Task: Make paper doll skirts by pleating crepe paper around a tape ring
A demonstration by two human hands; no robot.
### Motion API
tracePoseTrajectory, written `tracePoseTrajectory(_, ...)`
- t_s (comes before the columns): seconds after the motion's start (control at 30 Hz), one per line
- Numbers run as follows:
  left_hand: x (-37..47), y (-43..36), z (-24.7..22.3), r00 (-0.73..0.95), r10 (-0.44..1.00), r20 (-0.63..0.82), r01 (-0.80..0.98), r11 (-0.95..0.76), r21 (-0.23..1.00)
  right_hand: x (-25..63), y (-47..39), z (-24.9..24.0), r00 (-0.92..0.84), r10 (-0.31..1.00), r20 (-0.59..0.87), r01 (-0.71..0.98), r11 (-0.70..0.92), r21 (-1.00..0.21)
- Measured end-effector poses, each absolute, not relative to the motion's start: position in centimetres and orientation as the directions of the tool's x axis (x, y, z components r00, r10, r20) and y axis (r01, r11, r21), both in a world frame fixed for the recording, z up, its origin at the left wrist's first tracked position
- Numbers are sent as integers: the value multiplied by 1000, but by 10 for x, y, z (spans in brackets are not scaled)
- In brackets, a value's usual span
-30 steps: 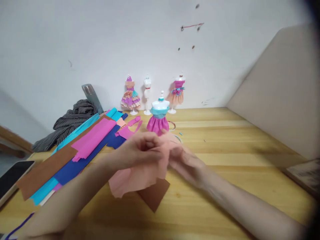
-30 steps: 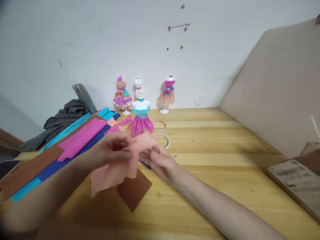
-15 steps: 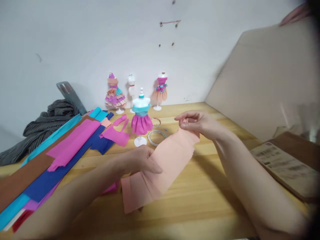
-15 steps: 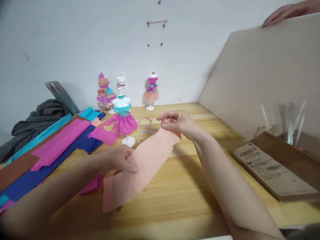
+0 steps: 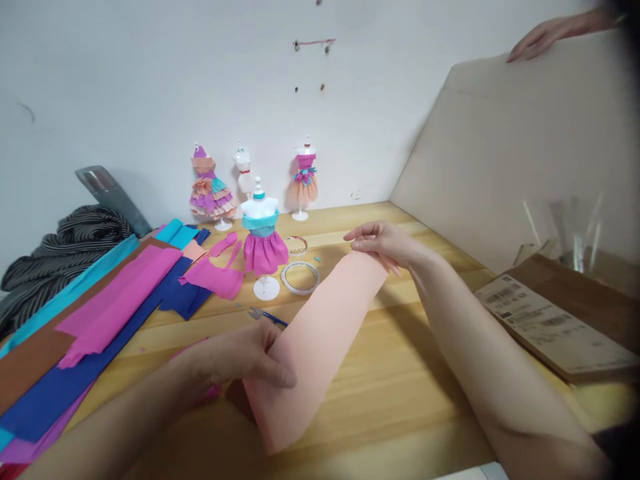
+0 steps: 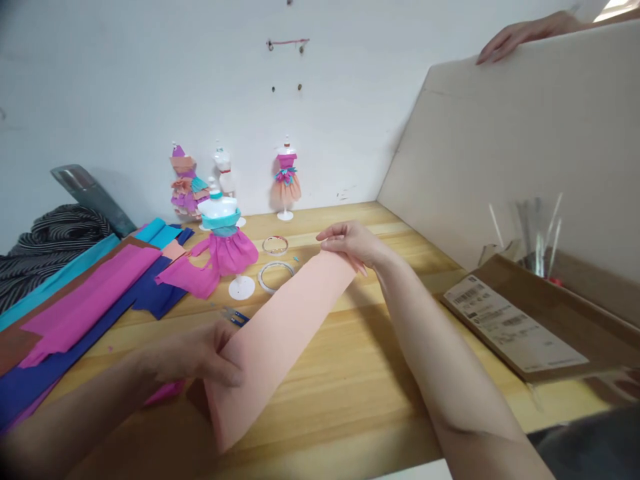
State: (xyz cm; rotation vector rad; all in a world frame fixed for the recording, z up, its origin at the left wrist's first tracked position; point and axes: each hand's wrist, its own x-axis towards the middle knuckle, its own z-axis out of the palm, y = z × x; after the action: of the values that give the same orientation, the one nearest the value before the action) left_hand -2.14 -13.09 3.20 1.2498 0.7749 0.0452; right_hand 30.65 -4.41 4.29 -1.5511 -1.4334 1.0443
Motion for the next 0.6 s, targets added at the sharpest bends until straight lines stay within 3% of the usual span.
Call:
tracePoseTrajectory(0.17,-31,-145,44,779,349,-521,345,455,821,310,-33,28,148,989,-6,373,-62,-926)
tracePoseTrajectory(0.37,-8,-166,58,851,247,-464,339,417,843,316,-22,8,257,965,50,447,-72,-892)
tracePoseTrajectory(0.6,26,-182,50,922,288,-259,140,377,916,311,-22,4,140,990,19,524,-58,-850)
